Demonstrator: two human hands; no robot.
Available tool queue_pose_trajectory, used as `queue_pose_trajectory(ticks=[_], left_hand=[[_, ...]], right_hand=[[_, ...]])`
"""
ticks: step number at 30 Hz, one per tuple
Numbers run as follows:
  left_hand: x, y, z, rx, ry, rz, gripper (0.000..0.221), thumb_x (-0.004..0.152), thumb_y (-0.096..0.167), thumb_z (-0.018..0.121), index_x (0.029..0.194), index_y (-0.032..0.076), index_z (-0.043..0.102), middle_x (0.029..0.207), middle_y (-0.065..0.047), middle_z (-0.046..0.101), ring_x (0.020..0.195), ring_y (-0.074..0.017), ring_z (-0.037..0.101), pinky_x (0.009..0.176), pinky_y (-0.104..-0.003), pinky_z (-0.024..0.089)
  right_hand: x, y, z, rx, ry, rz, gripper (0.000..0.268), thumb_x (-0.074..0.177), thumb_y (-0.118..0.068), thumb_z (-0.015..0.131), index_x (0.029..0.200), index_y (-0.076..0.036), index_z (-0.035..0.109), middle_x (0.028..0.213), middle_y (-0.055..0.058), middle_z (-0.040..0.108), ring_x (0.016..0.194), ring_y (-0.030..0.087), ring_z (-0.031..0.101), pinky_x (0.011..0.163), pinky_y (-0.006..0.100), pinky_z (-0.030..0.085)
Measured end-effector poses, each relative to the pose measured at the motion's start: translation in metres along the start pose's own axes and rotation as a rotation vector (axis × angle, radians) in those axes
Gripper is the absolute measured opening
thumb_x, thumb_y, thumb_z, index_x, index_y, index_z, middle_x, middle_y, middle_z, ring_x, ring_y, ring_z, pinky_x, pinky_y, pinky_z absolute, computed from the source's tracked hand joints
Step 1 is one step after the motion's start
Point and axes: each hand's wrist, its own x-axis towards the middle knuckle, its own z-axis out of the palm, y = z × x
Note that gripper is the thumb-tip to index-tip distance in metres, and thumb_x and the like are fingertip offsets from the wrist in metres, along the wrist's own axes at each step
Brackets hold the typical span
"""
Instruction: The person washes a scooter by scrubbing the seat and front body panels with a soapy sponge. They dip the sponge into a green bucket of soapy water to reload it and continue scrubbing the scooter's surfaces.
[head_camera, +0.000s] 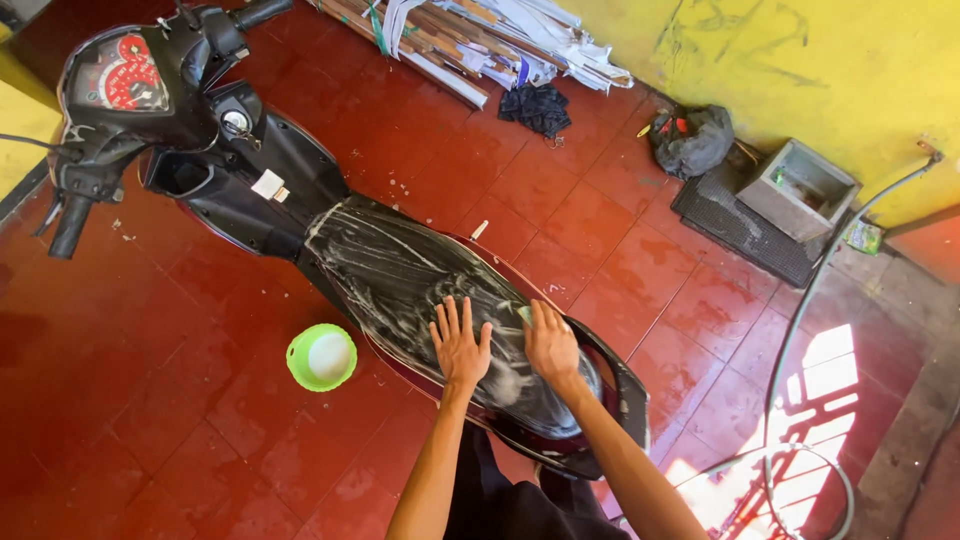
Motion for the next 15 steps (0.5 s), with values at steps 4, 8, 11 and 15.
queue_pose_trajectory(ticks=[4,8,11,15], left_hand=[[0.047,-0.032,-0.007,-0.057,-0.086,-0.026,0.074,0.103,0.063,0.029,0.163,0.019,0.024,0.17,-0.015,0.016,0.157,-0.036,0.013,0.124,-0.058,0.013],[0.096,-0.064,-0.006,-0.104,-0.168,-0.031,0.072,0.105,0.057,0.031,0.163,0.016,0.021,0.171,-0.017,0.009,0.158,-0.0365,0.006,0.124,-0.059,0.008],[0.126,-0.089,-0.014,-0.099,-0.192,-0.014,0.07,0.106,0.052,0.032,0.163,0.015,0.019,0.171,-0.017,0.007,0.158,-0.0357,0.004,0.125,-0.058,0.006],[0.152,-0.12,-0.025,-0.087,-0.225,0.016,0.07,0.106,0.052,0.03,0.164,0.015,0.015,0.172,-0.014,0.003,0.159,-0.0324,0.0,0.126,-0.055,0.002]], right_hand=[[0.027,-0.03,0.006,-0.026,-0.001,0.092,0.048,0.098,-0.041,0.054,0.14,-0.017,0.057,0.129,0.003,0.066,0.117,0.025,0.067,0.085,0.04,0.06],[0.086,-0.087,0.023,-0.042,-0.028,0.172,0.04,0.099,-0.038,0.048,0.131,-0.017,0.06,0.121,0.004,0.067,0.109,0.027,0.069,0.085,0.043,0.06],[0.14,-0.124,0.072,-0.065,0.017,0.156,0.032,0.097,-0.036,0.05,0.119,-0.016,0.062,0.111,0.005,0.068,0.099,0.029,0.071,0.08,0.044,0.06],[0.19,-0.157,0.121,-0.098,-0.004,0.12,0.026,0.096,-0.034,0.051,0.113,-0.016,0.057,0.104,0.005,0.064,0.095,0.032,0.071,0.077,0.046,0.059]])
